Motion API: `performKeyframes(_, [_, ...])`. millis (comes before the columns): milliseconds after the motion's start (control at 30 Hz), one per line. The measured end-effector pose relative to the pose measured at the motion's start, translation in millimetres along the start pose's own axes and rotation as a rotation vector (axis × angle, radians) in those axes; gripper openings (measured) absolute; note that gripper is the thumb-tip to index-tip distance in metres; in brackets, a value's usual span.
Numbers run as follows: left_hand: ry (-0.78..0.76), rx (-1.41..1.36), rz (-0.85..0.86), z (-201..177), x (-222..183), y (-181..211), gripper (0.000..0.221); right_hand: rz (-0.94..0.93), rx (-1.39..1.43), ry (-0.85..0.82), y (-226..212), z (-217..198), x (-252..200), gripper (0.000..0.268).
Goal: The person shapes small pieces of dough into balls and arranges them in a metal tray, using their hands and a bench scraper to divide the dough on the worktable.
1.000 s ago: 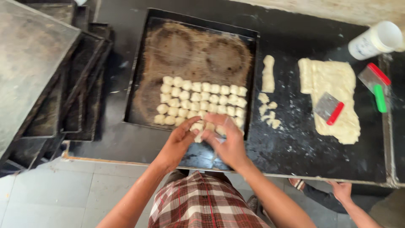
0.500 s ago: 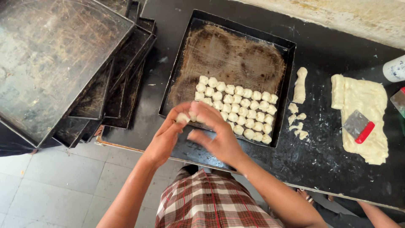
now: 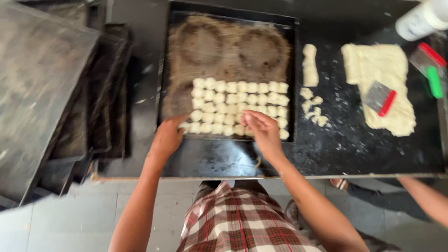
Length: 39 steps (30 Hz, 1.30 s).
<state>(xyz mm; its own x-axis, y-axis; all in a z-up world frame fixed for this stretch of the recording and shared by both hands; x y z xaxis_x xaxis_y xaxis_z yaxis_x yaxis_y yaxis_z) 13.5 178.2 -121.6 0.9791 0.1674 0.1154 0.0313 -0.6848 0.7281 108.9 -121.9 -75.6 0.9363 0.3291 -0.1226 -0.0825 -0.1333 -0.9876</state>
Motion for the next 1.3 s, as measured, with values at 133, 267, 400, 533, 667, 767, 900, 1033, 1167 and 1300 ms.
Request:
performKeyframes(133, [-0.074,-0.038,-0.105,-5,9,5,0.041,-0.047,-0.149,0.289,23,-113,-19,0.029])
performKeyframes(267, [0.086,0.158,0.211,-7,22,66,0.059,-0.09,-0.703,0.62,39,-202,-19,0.045])
performKeyframes(400, [-0.039,-0.201,0.163,30,58,129,0.05,-0.092,-0.989,0.562,58,-212,24,0.036])
performKeyframes(533, [-0.031,-0.234,0.329,58,79,203,0.047,-0.105,-0.427,0.5,52,-210,63,0.029])
performKeyframes(667, [-0.072,-0.459,0.137,68,75,238,0.041,-0.358,-0.808,0.234,32,-210,58,0.031])
performKeyframes(767, [-0.006,-0.351,0.14,76,71,251,0.039,-0.265,-0.545,0.243,25,-256,94,0.018])
performKeyframes(900, [-0.025,-0.396,-0.086,113,63,256,0.031,-0.472,-0.893,0.359,16,-344,192,0.032])
performKeyframes(1033, [-0.138,-0.55,-0.139,169,54,284,0.031,-0.524,-1.494,0.303,13,-383,264,0.048])
performKeyframes(1167, [-0.341,-0.965,-0.322,231,53,313,0.041,-0.288,-1.162,0.062,9,-369,238,0.037])
performKeyframes(1300, [-0.422,-1.628,-0.791,285,76,327,0.048,-0.582,-0.758,0.312,-9,-317,61,0.048])
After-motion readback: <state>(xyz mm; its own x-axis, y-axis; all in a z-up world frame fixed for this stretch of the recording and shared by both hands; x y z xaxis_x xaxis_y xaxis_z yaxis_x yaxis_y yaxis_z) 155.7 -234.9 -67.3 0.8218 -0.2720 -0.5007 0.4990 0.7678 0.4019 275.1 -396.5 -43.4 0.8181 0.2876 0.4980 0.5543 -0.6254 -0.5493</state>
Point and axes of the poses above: each hand's wrist, its own x-axis towards the middle knuckle, its own z-axis out of the palm, y = z × x, the point moved 3 cm from there along x, towards the middle knuckle, and after that the axes turned 2 degrees about -x, right-handed, at the moved point
